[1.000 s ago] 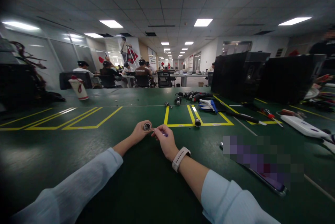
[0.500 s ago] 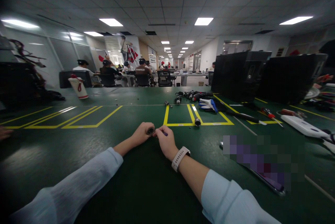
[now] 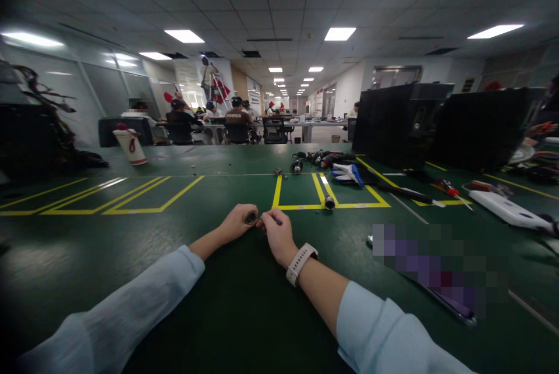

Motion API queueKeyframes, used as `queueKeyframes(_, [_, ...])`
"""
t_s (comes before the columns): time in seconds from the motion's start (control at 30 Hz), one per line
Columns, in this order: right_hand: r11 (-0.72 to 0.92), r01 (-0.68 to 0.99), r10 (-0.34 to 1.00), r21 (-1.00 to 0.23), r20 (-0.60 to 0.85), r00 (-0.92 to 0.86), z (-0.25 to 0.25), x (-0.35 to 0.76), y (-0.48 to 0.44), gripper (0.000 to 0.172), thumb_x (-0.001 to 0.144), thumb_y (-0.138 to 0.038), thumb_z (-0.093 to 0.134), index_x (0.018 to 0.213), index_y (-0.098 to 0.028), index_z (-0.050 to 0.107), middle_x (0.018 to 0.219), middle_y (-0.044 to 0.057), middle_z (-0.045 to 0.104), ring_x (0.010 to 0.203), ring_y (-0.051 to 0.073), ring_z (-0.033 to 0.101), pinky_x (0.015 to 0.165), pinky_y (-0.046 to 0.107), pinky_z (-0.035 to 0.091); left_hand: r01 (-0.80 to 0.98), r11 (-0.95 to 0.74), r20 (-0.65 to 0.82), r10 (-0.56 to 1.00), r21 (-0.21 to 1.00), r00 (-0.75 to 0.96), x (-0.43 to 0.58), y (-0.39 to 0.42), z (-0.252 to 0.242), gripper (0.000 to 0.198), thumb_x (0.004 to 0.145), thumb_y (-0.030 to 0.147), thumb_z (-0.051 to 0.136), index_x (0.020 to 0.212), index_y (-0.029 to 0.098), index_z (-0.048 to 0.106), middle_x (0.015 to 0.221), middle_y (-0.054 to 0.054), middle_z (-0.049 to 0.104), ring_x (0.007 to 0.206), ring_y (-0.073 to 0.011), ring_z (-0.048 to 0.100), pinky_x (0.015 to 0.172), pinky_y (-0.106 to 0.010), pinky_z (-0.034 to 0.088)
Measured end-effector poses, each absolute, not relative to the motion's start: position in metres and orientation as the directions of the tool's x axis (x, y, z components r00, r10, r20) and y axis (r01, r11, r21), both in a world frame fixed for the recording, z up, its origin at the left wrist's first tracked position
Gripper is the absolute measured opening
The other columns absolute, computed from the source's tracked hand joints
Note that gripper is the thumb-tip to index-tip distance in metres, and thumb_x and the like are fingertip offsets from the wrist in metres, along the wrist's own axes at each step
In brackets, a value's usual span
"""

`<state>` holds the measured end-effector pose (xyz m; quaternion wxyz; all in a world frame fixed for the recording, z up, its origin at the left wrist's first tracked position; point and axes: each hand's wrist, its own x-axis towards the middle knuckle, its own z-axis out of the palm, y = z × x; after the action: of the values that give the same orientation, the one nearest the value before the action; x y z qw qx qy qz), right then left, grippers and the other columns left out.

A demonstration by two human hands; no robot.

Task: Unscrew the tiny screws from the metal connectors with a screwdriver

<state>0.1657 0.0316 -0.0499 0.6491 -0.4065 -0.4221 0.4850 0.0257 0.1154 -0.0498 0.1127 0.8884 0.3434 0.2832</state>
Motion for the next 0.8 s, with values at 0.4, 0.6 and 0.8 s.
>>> queueKeyframes(0.4, [0.073, -0.392, 0.992, -0.917, 0.027, 0.121, -0.053, 0.176, 0.042, 0.014, 0.065, -0.029, 0.057, 0.062, -0.015, 0.058, 0.054, 0.003, 0.064, 0.049, 0.013, 0.055, 0.049, 0.024, 0.04, 0.503, -0.752, 0.424, 0.657, 0.426, 0.624, 0.024, 0.116, -0.052, 0.012, 0.071, 0.021, 0.054, 0.061, 0.017, 0.049, 0.062, 0.003, 0.05, 0.06, -0.0119, 0.047, 0.057, -0.023, 0.036])
queueKeyframes(0.6, [0.135, -0.361, 0.985, -0.923, 0.083, 0.154, -0.053, 0.17, 0.035, 0.014, 0.066, -0.029, 0.061, 0.06, -0.017, 0.059, 0.057, 0.001, 0.064, 0.055, 0.012, 0.055, 0.052, 0.023, 0.039, 0.52, -0.753, 0.425, 0.657, 0.403, 0.622, 0.026, 0.115, -0.05, 0.009, 0.069, 0.018, 0.055, 0.062, 0.017, 0.05, 0.06, 0.004, 0.048, 0.058, -0.012, 0.045, 0.058, -0.024, 0.034])
queueKeyframes(0.8, [0.098, -0.375, 0.991, -0.922, 0.056, 0.122, -0.051, 0.171, 0.037, 0.016, 0.066, -0.031, 0.06, 0.061, -0.016, 0.059, 0.056, 0.002, 0.064, 0.053, 0.013, 0.055, 0.05, 0.024, 0.038, 0.525, -0.739, 0.439, 0.673, 0.422, 0.596, 0.025, 0.113, -0.049, 0.011, 0.07, 0.02, 0.055, 0.061, 0.017, 0.049, 0.06, 0.004, 0.048, 0.059, -0.012, 0.045, 0.057, -0.023, 0.035])
